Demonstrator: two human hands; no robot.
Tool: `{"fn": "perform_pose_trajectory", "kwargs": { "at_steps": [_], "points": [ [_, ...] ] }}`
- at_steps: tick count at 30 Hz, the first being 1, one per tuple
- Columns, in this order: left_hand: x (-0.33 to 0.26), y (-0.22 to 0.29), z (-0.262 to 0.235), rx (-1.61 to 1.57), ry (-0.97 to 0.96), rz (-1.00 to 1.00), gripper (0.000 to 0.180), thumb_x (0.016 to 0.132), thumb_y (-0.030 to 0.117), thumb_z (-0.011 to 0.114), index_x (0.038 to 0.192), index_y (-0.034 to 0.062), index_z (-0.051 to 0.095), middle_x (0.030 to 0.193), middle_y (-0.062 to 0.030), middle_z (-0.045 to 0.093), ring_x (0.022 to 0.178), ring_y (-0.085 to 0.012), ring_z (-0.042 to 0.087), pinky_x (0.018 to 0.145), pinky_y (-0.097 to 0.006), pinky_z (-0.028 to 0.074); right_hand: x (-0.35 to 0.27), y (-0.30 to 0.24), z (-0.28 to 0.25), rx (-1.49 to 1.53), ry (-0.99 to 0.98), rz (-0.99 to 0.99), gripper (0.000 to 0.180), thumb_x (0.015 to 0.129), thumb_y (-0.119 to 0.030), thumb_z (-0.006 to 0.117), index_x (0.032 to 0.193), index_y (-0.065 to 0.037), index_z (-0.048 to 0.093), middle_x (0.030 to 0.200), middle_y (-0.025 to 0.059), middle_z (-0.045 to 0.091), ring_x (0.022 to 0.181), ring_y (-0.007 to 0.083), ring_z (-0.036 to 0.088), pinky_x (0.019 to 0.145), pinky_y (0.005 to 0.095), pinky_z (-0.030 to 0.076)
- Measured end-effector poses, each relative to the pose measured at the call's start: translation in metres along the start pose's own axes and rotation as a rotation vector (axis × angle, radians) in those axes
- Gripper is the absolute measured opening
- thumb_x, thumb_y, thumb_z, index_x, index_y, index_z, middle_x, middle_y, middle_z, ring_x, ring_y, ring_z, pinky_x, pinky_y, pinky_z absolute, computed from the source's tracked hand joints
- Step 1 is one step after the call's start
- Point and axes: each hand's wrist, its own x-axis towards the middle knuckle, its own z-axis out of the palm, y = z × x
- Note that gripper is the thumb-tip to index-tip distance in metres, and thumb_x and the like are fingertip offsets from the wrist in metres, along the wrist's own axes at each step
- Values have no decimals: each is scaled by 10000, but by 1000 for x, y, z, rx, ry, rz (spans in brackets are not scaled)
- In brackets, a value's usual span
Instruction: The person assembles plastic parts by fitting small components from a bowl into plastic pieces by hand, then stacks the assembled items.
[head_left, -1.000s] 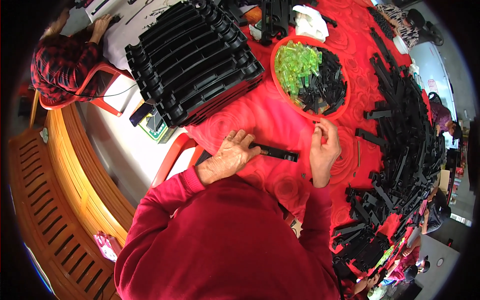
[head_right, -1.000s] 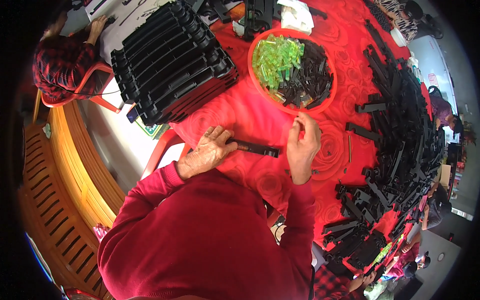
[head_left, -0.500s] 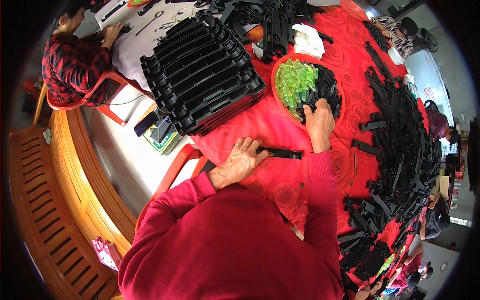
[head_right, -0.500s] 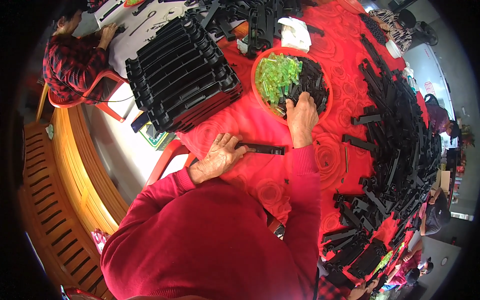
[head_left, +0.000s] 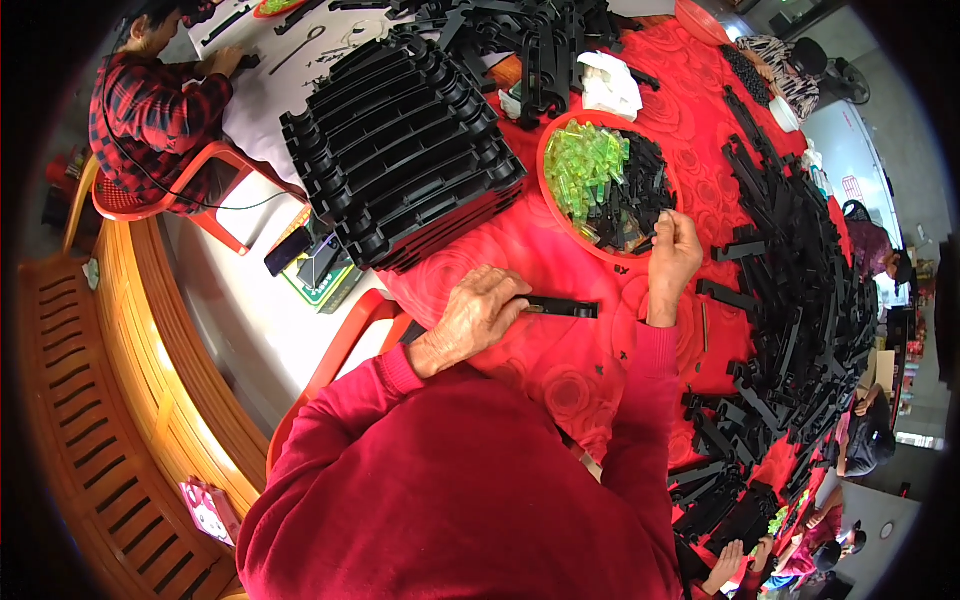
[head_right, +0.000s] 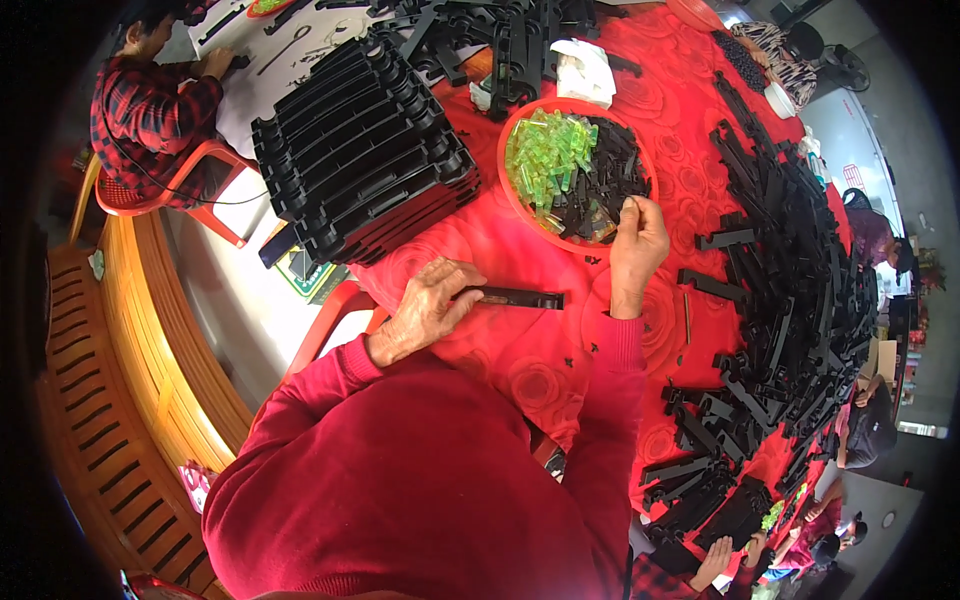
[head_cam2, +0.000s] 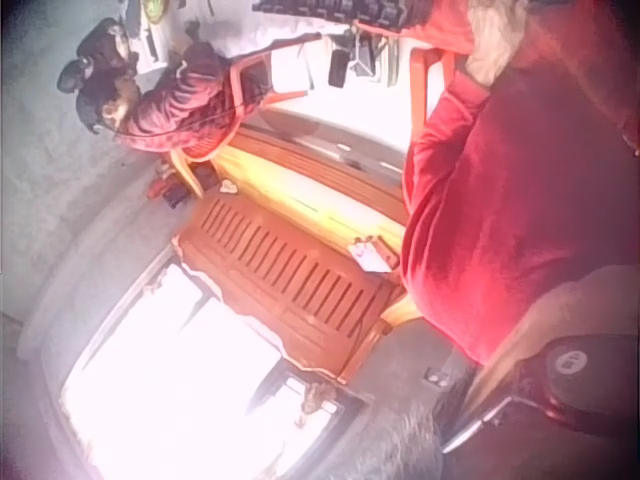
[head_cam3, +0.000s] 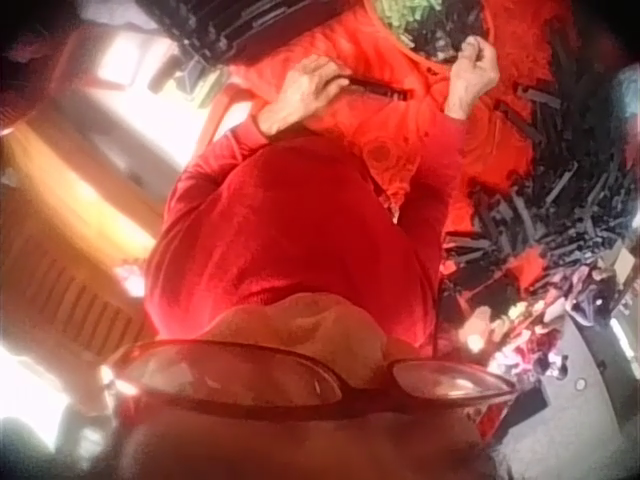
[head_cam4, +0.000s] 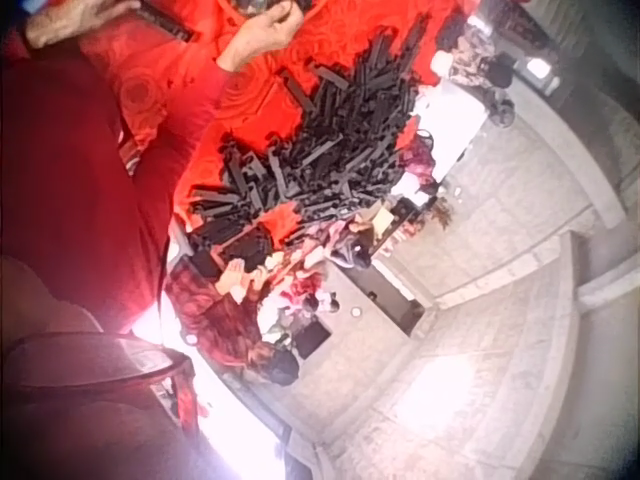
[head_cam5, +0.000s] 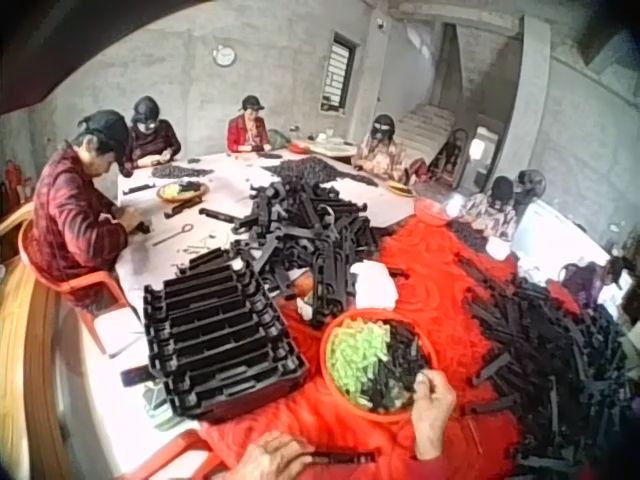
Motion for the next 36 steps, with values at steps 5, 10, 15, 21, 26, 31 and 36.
{"fn": "perform_pose_trajectory", "kwargs": {
  "at_steps": [5,10,15,21,26,31,36],
  "points": [
    [15,4,2,-562,-37,-466,121,894,109,632,943,1,605,776,-15,615,730,-53,560,659,-224,464,-15,-36,-7,646,-107,391,104,923,-110,591,946,-9,609,727,44,617,543,86,522,482,233,435],
    [38,14,5,-955,-80,-508,174,934,164,594,1011,8,605,881,-40,642,832,-104,595,760,-249,489,-57,-67,1,807,-329,513,109,909,-48,569,982,20,614,741,80,614,545,105,520,498,234,441],
    [31,16,9,-1033,-11,-568,163,931,186,603,974,30,605,811,-20,639,713,-75,594,674,-218,515,-88,-76,11,730,-516,363,122,903,-27,559,990,28,624,748,66,614,565,87,522,529,211,427],
    [28,14,11,-755,46,-380,123,947,109,558,867,16,572,704,6,583,638,-44,528,568,-209,450,-91,-73,10,738,-562,450,166,932,-133,575,978,19,625,752,50,621,572,73,526,523,204,431],
    [37,12,11,-698,17,-413,125,943,132,575,883,23,579,716,-7,598,655,-71,554,601,-230,460,-84,-82,9,807,-558,505,149,927,-129,578,958,8,627,738,47,619,565,75,527,522,205,431],
    [39,26,2,-425,-7,-282,108,922,115,591,887,14,575,670,-48,587,639,-102,580,573,-271,469,-84,-86,11,703,-567,488,148,902,-144,617,898,1,644,734,33,630,561,68,520,525,209,431],
    [34,23,6,-479,31,-289,104,930,102,574,875,13,572,681,-26,593,637,-94,580,573,-255,469,-86,-95,18,780,-312,546,122,891,-110,619,887,5,661,784,32,644,569,65,509,555,202,427]
  ]
}}
